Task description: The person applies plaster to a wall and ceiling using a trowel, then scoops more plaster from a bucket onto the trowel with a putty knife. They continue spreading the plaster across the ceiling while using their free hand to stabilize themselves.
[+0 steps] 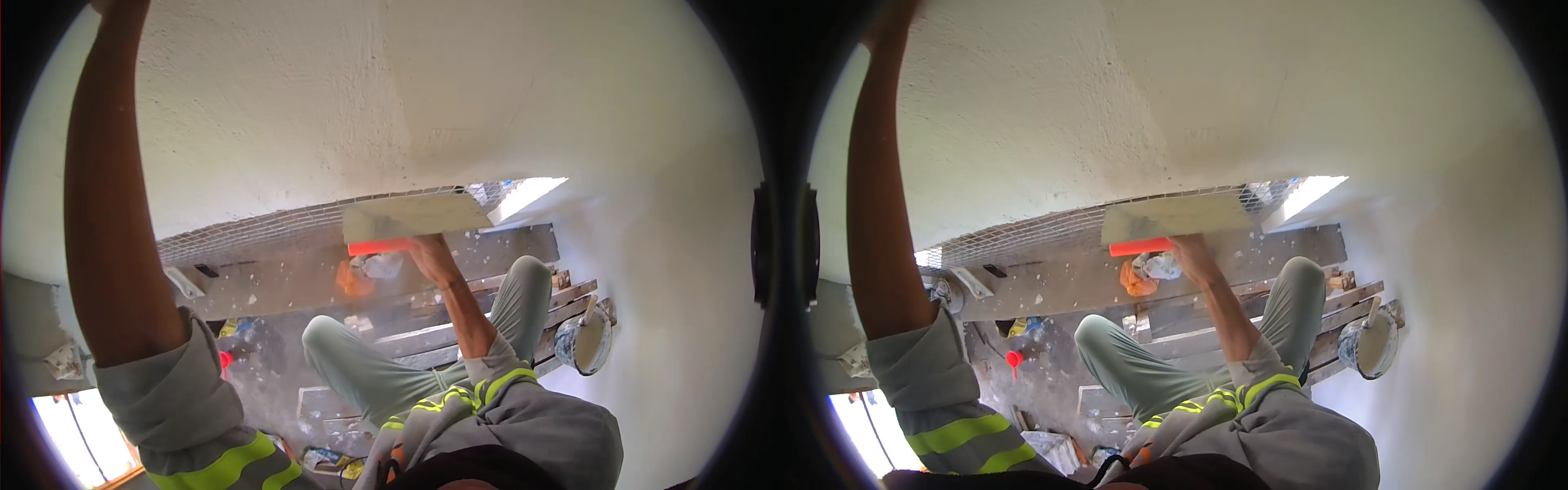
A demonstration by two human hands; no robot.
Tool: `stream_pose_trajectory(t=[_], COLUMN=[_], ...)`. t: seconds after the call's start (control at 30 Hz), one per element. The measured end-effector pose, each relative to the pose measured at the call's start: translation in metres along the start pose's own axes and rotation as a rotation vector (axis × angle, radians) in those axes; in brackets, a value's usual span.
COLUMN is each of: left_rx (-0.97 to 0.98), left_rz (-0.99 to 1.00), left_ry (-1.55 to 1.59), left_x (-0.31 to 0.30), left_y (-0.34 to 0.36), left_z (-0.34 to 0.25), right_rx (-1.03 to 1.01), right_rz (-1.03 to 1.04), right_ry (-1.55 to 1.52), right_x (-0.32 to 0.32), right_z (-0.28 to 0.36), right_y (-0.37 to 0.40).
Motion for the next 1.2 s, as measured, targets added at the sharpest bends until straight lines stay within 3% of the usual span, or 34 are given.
stream_pose_trajectory(t=[0.13, 0.2, 0.27, 0.4, 0.47, 0.57, 0.63, 0.7, 0.77, 0.83, 1.03, 1.2], left_rx=[0.011, 0.017, 0.027, 0.029, 0.027, 0.011, 0.018, 0.021, 0.047, 0.058, 0.066, 0.061], left_rz=[0.036, 0.049, 0.057, 0.085, 0.102, 0.116, 0.115, 0.114, 0.121, 0.128, 0.151, 0.145], left_ry=[-0.052, -0.069, -0.079, -0.099, -0.108, -0.114, -0.120, -0.141, -0.166, -0.188, -0.239, -0.234], left_x=[0.006, 0.007, 0.009, 0.010, 0.012, 0.021, 0.018, 0.018, 0.011, 0.015, 0.017, 0.016], left_y=[0.002, 0.001, -0.002, 0.003, 0.008, 0.012, 0.011, 0.010, 0.007, 0.008, 0.012, 0.008], left_z=[0.000, -0.001, -0.004, -0.010, -0.012, -0.007, -0.010, -0.009, -0.016, -0.014, -0.015, -0.017], right_rx=[0.139, 0.092, 0.132, 0.009, -0.025, -0.318, -0.382, -0.302, -0.117, -0.023, 0.029, -0.041], right_rz=[0.026, -0.007, -0.030, -0.073, -0.063, 0.175, 0.286, -0.075, -0.192, -0.079, 0.038, 0.001], right_ry=[-0.014, -0.008, 0.008, 0.125, 0.315, 0.224, 0.112, 0.081, -0.022, 0.072, 0.034, 0.068], right_x=[-0.026, -0.026, 0.001, 0.106, 0.135, 0.181, 0.151, 0.087, 0.018, -0.025, -0.045, -0.008], right_z=[-0.034, -0.025, 0.011, 0.123, 0.168, 0.222, 0.204, 0.161, 0.085, 0.030, -0.007, 0.036], right_y=[-0.039, -0.066, -0.085, -0.082, -0.079, -0.047, -0.032, -0.002, 0.004, -0.005, -0.047, -0.065])
Point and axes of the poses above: each hand's wrist, its own y-axis away from the middle knuckle, its own x-axis out of the palm, z = x × y, the point moved 10 cm from there along -y, towards the middle knuckle, and after that the axes turned 3 degrees about x, right-handed, at the moved point
